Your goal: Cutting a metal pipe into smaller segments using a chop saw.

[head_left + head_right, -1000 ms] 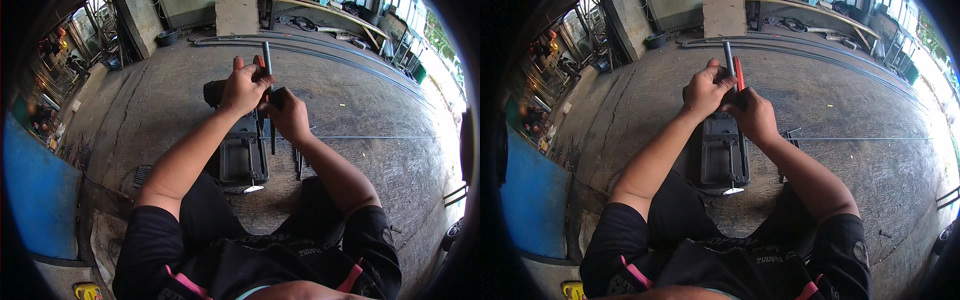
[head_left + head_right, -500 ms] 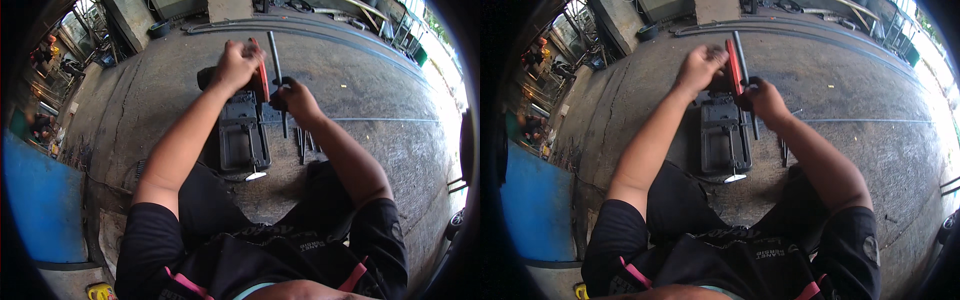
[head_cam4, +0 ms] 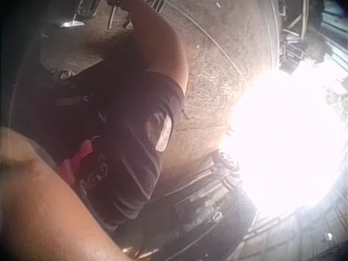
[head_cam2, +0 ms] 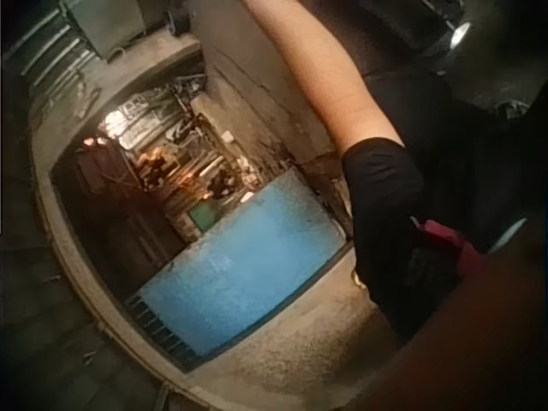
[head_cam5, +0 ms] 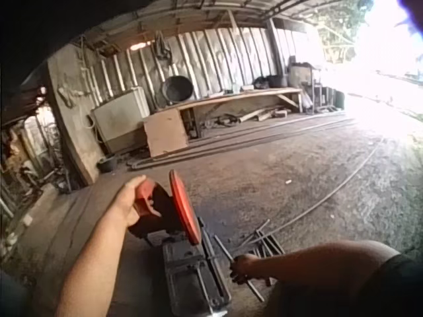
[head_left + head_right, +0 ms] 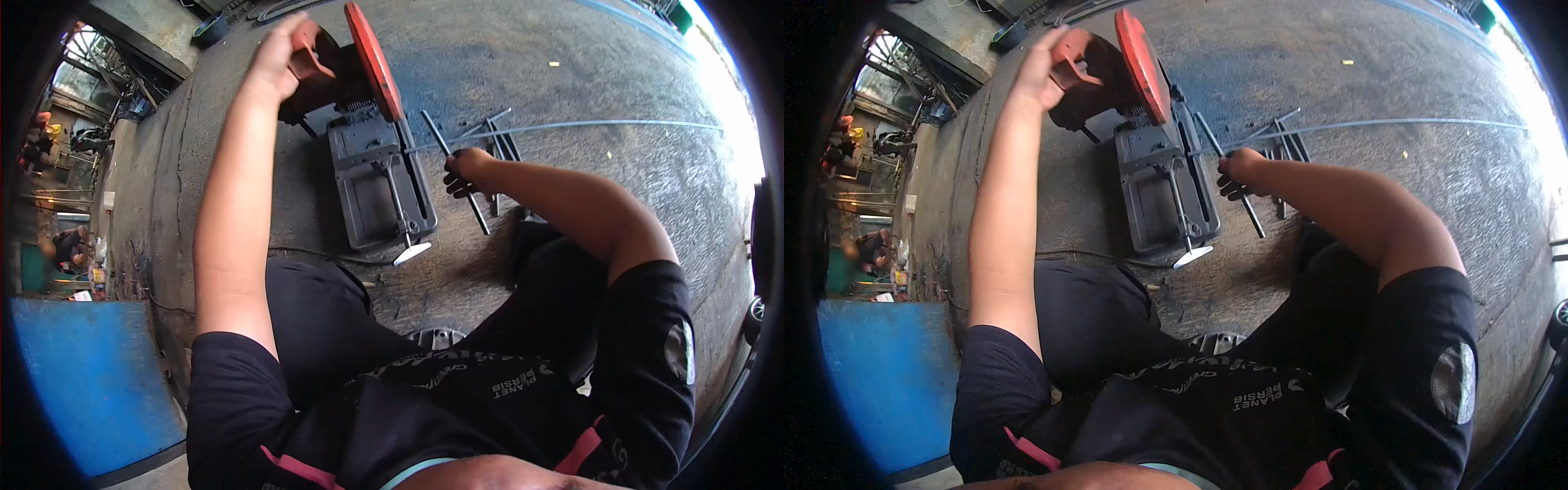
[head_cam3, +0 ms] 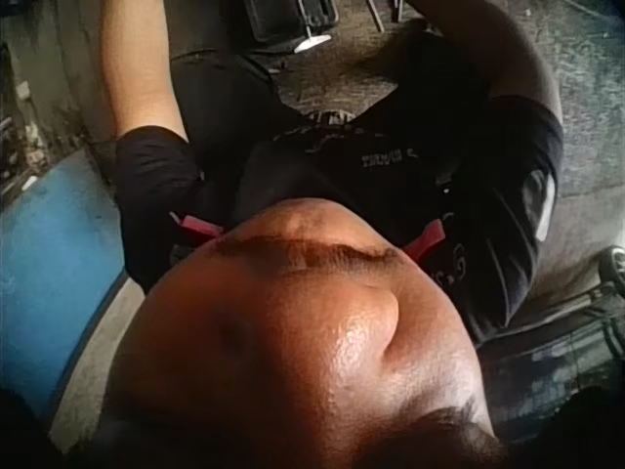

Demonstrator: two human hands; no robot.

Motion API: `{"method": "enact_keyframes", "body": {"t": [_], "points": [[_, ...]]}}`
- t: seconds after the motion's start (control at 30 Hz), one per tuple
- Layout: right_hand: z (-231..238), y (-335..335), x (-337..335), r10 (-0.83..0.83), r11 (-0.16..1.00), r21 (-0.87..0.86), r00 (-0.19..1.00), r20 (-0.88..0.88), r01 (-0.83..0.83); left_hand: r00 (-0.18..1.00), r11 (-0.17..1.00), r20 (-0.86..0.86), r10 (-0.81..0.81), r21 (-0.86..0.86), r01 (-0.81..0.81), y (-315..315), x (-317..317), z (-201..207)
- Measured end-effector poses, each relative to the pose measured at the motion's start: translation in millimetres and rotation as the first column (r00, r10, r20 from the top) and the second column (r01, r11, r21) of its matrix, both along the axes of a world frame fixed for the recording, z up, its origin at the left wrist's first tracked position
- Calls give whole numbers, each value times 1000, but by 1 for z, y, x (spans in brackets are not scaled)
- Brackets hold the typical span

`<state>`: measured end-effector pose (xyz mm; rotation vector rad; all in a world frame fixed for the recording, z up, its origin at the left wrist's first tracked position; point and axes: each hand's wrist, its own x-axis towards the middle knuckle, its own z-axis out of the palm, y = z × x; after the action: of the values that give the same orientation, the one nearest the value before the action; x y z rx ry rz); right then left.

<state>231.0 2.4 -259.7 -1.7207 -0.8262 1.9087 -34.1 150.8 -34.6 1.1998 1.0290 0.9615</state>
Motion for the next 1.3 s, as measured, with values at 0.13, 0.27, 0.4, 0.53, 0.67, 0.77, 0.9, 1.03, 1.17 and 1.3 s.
{"method": "enact_keyframes", "body": {"t": [0.13, 0.27, 0.4, 0.53, 0.67, 0.77, 0.9, 1.03, 1.17, 1.3], "points": [[3, -2, -25, 147, 988, -31, 987, -66, -149, 997, 990, 69, -15, -137, 25, 14, -16, 0], [11, -2, -37, 161, 985, 61, 986, -42, -159, 992, 974, 114, -47, -214, 70, 16, -11, 0], [8, 1, -34, 125, 992, 41, 990, -64, -122, 982, 912, -11, 190, -368, -181, -20, 30, 29], [5, -2, -37, 117, 993, 17, 987, -108, -116, 999, 973, -19, 43, -228, -46, -2, 9, 16], [-2, -2, -39, 104, 994, -10, 983, -148, -107, 999, 979, -6, -47, -200, 44, 5, 6, 12], [-4, -2, -40, 93, 995, -12, 984, -151, -96, 998, 985, -63, 10, -171, -20, 3, 8, 11], [-7, -3, -40, 106, 994, -8, 985, -140, -108, 998, 987, -67, -1, -160, -10, 6, 7, 7], [-9, -5, -44, 97, 995, 3, 984, -146, -98, 995, 983, -94, 41, -176, -57, 1, 8, 14], [-11, -6, -47, 83, 997, 5, 985, -151, -83, 993, 986, -115, 30, -157, -48, -1, 6, 15], [-14, -7, -40, 99, 995, 19, 989, -113, -97, 990, 989, -121, 66, -126, -82, 1, 15, 7]]}}
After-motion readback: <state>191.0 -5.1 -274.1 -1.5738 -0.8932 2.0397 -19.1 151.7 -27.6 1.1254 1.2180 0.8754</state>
